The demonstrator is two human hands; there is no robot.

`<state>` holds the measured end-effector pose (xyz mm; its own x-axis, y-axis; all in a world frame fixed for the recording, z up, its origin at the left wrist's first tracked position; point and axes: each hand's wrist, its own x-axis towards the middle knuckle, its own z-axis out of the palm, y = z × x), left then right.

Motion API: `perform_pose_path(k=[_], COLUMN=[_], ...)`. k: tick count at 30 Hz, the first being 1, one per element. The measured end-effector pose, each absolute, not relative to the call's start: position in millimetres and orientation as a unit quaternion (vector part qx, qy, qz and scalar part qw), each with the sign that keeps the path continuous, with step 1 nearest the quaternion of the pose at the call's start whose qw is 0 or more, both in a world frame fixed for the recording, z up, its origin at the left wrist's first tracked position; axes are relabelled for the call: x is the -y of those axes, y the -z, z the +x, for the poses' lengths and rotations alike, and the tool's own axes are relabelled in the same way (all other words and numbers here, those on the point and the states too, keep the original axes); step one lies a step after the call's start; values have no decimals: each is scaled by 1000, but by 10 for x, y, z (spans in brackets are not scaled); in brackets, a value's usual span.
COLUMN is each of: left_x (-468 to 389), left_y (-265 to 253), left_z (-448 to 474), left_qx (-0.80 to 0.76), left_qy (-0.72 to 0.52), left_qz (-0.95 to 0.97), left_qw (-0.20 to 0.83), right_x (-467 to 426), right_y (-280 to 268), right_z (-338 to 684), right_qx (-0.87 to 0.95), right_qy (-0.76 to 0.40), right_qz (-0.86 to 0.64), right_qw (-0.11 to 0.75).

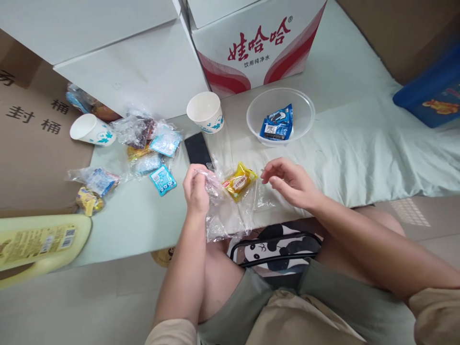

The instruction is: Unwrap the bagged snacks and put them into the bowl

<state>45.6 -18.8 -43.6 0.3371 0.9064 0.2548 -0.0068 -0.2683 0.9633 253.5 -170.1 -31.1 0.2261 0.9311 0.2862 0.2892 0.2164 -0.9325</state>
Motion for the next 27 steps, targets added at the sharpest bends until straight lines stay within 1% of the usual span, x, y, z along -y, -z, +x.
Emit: perform_pose_path(k=[3,5,8,11,13,16,19,22,27], left_x=[301,366,416,382,326,251,224,213,151], left_y=[404,380,356,359,372,391,398,412,520], left_z=[512,554,607,628,620,586,552,525,461], left_qx=[-316,-295,-273,-262,-246,-203,-166,-153,-186], left_qy=[-413,-384,-371,-383,-402,-421,-388,-361,-332], left_qz=[722,766,791,783,775,783,809,823,797], left_qw=[457,424,402,414,422,411,409,412,470], right_x=[1686,1675,1647,1611,1589,1565,1554,1554,1543], right_y=[312,305,275,243,237,247,249,244,309], right_z=[2419,2335,2239,2204,2206,2212,2202,2193,2224], right_qx=[553,555,564,565,531,438,375,356,279], right_qy=[-383,-418,-430,-428,-432,-484,-523,-526,-539], right_qz=[-509,-499,-511,-525,-541,-541,-522,-524,-518], right_qw=[536,518,486,471,488,531,560,568,603])
